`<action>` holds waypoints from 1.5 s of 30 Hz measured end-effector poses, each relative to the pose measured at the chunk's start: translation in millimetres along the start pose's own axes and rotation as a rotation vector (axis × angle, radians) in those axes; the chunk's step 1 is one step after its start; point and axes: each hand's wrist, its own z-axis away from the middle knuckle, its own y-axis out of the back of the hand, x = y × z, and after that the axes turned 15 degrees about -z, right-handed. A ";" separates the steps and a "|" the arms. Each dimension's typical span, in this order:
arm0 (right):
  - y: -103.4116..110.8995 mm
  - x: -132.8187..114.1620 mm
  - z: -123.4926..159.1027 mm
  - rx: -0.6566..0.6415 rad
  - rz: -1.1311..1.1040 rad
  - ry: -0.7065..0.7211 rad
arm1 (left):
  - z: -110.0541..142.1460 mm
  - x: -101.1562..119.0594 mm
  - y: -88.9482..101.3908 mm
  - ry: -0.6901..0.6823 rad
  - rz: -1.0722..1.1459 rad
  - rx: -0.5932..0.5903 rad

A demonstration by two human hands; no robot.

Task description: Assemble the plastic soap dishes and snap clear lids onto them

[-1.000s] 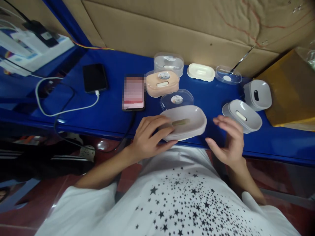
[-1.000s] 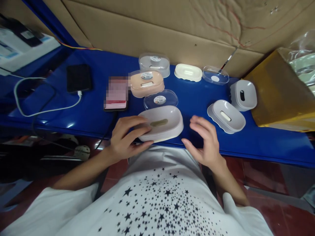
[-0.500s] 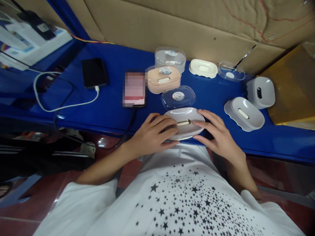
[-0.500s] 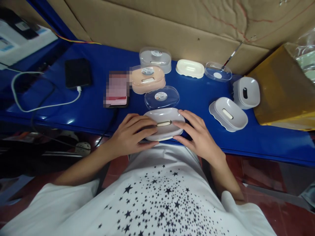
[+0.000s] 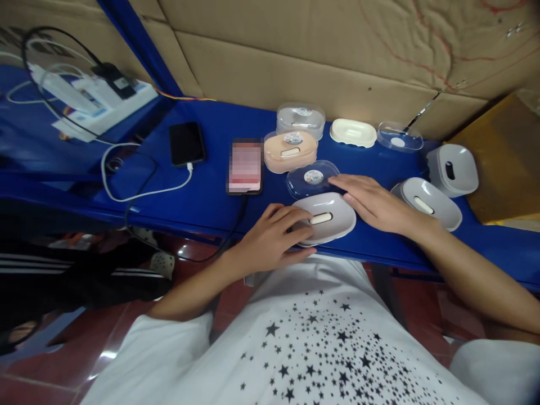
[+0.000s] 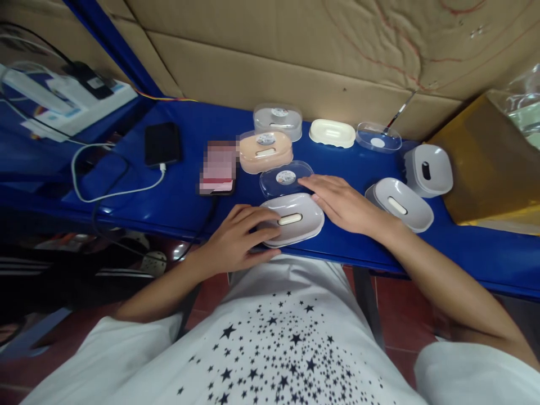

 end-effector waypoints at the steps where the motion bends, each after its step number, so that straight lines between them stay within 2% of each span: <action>1: 0.0 4.5 -1.1 0.019 0.018 -0.017 | 0.0 0.6 -0.2 0.005 0.005 -0.017; 4: -0.6 10.2 5.4 0.102 0.146 -0.078 | 1.1 -1.3 2.9 0.062 -0.010 -0.065; 7: -0.7 8.0 16.5 0.149 0.226 -0.127 | 7.0 -13.8 13.4 0.326 -0.165 -0.068; 10: -1.6 6.6 21.4 0.151 0.241 -0.144 | 17.7 -32.1 24.9 0.617 -0.305 0.006; 13: -4.0 9.7 21.6 0.137 0.211 -0.146 | 27.1 -44.8 27.4 0.715 -0.332 0.080; 19: -6.2 14.7 23.6 0.107 0.139 -0.188 | 30.9 -54.4 13.1 0.739 -0.331 0.079; 24: -5.0 11.5 22.3 0.087 0.150 -0.201 | 27.2 -52.4 23.8 0.762 -0.280 0.053; 26: -4.9 11.7 21.0 0.107 0.171 -0.209 | 22.2 -40.5 29.3 0.644 -0.228 0.031; 28: -4.7 12.4 20.2 0.138 0.185 -0.229 | 15.2 -22.1 27.8 0.454 -0.132 -0.024; 31: -2.9 11.6 19.5 0.185 0.146 -0.262 | 4.4 6.4 12.2 0.220 -0.018 -0.111; 33: -0.3 8.4 19.0 0.229 0.110 -0.262 | 0.1 17.3 -0.3 0.166 -0.015 -0.102; 36: 3.4 0.0 17.5 0.283 0.039 -0.211 | 0.6 16.6 -10.3 0.245 0.051 -0.018; 39: 2.3 -10.8 15.0 0.197 -0.106 -0.102 | 5.1 6.0 -10.4 0.388 0.207 0.067; 42: -5.7 -20.7 12.8 0.088 -0.201 0.002 | 7.2 -0.5 -8.5 0.451 0.335 0.081; 45: -15.5 -26.9 12.6 0.092 -0.149 0.084 | 6.9 -0.7 -7.5 0.458 0.367 0.061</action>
